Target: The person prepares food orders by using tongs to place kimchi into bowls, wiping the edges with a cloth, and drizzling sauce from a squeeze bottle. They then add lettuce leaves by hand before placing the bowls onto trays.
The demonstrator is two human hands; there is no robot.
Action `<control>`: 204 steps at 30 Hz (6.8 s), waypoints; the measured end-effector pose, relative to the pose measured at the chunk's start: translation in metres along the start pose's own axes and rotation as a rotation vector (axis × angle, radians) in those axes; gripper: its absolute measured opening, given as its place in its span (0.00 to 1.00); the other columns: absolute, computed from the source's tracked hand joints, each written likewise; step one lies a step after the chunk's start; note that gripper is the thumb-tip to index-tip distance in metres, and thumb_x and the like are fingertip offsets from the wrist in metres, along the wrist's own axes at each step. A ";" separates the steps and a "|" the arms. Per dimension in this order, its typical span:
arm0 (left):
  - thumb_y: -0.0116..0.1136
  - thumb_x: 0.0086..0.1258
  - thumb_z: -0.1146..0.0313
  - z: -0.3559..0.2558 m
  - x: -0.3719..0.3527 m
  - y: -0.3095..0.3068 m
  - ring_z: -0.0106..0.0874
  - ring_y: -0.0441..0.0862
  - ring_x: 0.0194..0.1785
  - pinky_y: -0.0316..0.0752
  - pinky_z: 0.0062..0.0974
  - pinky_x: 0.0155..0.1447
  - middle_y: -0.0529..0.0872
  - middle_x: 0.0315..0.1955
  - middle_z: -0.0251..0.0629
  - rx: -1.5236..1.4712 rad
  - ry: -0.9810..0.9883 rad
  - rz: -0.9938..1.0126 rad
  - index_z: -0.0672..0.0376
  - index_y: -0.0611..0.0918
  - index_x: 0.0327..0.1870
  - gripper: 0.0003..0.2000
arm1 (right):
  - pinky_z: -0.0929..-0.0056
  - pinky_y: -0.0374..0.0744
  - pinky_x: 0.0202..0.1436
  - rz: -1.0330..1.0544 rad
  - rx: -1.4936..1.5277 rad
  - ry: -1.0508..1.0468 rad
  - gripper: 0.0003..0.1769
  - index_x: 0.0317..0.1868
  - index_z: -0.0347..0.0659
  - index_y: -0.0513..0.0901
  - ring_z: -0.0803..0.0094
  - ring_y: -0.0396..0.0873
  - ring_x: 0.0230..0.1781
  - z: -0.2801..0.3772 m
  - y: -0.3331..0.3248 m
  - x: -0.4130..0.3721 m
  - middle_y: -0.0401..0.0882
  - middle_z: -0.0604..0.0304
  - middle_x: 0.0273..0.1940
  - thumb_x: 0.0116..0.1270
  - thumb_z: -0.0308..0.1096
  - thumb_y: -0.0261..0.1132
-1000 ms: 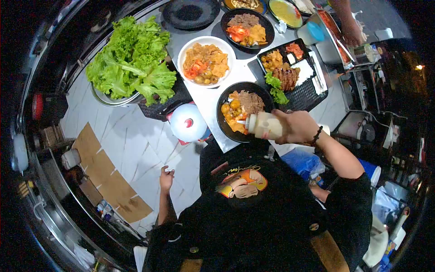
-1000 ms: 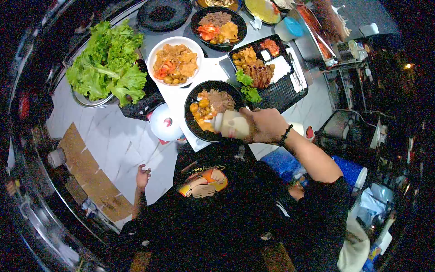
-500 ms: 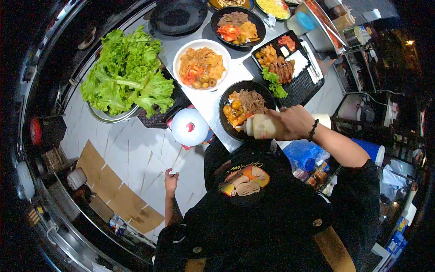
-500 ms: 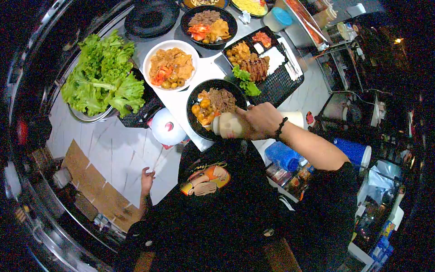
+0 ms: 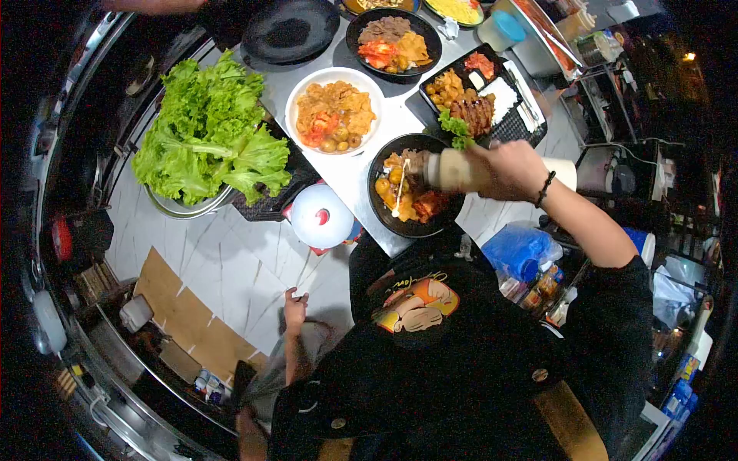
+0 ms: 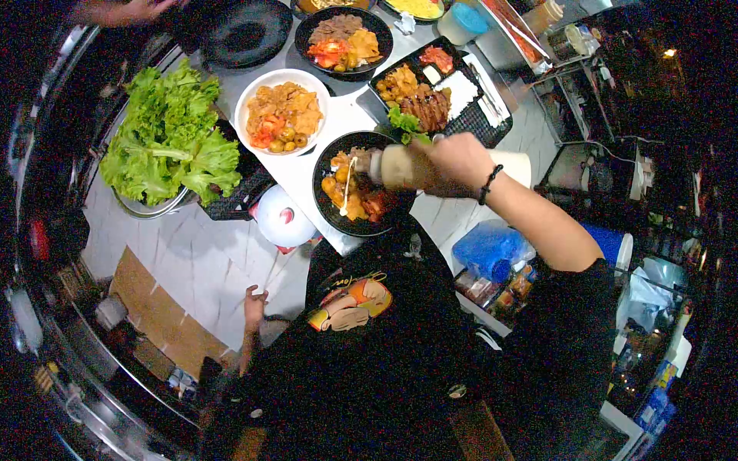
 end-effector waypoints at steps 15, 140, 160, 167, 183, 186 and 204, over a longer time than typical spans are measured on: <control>0.65 0.59 0.65 0.004 0.007 0.003 0.22 0.74 0.25 0.70 0.22 0.33 0.78 0.21 0.31 0.057 0.143 0.045 0.54 0.68 0.53 0.23 | 0.59 0.78 0.26 0.102 0.066 -0.035 0.29 0.47 0.47 0.73 0.55 0.80 0.24 0.001 0.012 -0.026 0.79 0.52 0.24 0.45 0.50 0.69; 0.65 0.55 0.57 0.026 -0.132 0.140 0.41 0.81 0.44 0.72 0.33 0.50 0.84 0.37 0.48 -0.124 -0.176 -0.246 0.56 0.68 0.55 0.28 | 0.58 0.77 0.35 -0.084 -0.351 -0.882 0.31 0.45 0.49 0.77 0.53 0.80 0.32 0.042 -0.137 0.173 0.81 0.51 0.29 0.35 0.46 0.71; 0.67 0.54 0.62 0.117 -0.157 0.127 0.31 0.79 0.31 0.73 0.28 0.40 0.83 0.29 0.42 -0.196 -0.296 -0.215 0.59 0.69 0.53 0.27 | 0.59 0.79 0.37 0.196 -0.702 -0.588 0.29 0.40 0.52 0.82 0.56 0.82 0.33 0.089 -0.160 0.207 0.82 0.53 0.30 0.30 0.49 0.72; 0.67 0.54 0.64 0.119 -0.148 0.127 0.31 0.79 0.31 0.73 0.28 0.41 0.84 0.28 0.42 -0.215 -0.271 -0.241 0.58 0.68 0.53 0.27 | 0.59 0.79 0.38 0.109 -0.622 -0.567 0.26 0.37 0.50 0.83 0.55 0.82 0.35 0.075 -0.173 0.220 0.82 0.52 0.31 0.30 0.45 0.72; 0.66 0.54 0.62 0.115 -0.159 0.166 0.30 0.80 0.30 0.73 0.29 0.39 0.84 0.28 0.41 -0.201 -0.284 -0.222 0.57 0.68 0.53 0.27 | 0.62 0.79 0.37 0.087 -0.670 -0.481 0.25 0.34 0.48 0.84 0.56 0.82 0.35 0.042 -0.165 0.229 0.83 0.54 0.32 0.28 0.45 0.72; 0.65 0.55 0.62 0.107 -0.168 0.173 0.29 0.79 0.29 0.73 0.27 0.39 0.84 0.25 0.39 -0.210 -0.270 -0.223 0.57 0.68 0.53 0.26 | 0.62 0.79 0.38 -0.057 -0.615 -0.525 0.27 0.35 0.49 0.83 0.57 0.81 0.35 0.041 -0.173 0.234 0.82 0.54 0.30 0.26 0.45 0.72; 0.65 0.54 0.67 0.169 -0.204 0.207 0.27 0.77 0.26 0.72 0.24 0.34 0.82 0.23 0.38 -0.337 -0.227 -0.332 0.59 0.68 0.51 0.24 | 0.62 0.78 0.41 0.287 -0.741 -0.484 0.30 0.38 0.45 0.84 0.60 0.81 0.41 0.112 -0.151 0.190 0.83 0.57 0.40 0.29 0.48 0.74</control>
Point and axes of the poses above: each hand's wrist, its own x-axis towards the middle knuckle, its own y-axis out of the palm, z = x × y, the point moved 7 cm from there along x, towards the middle knuckle
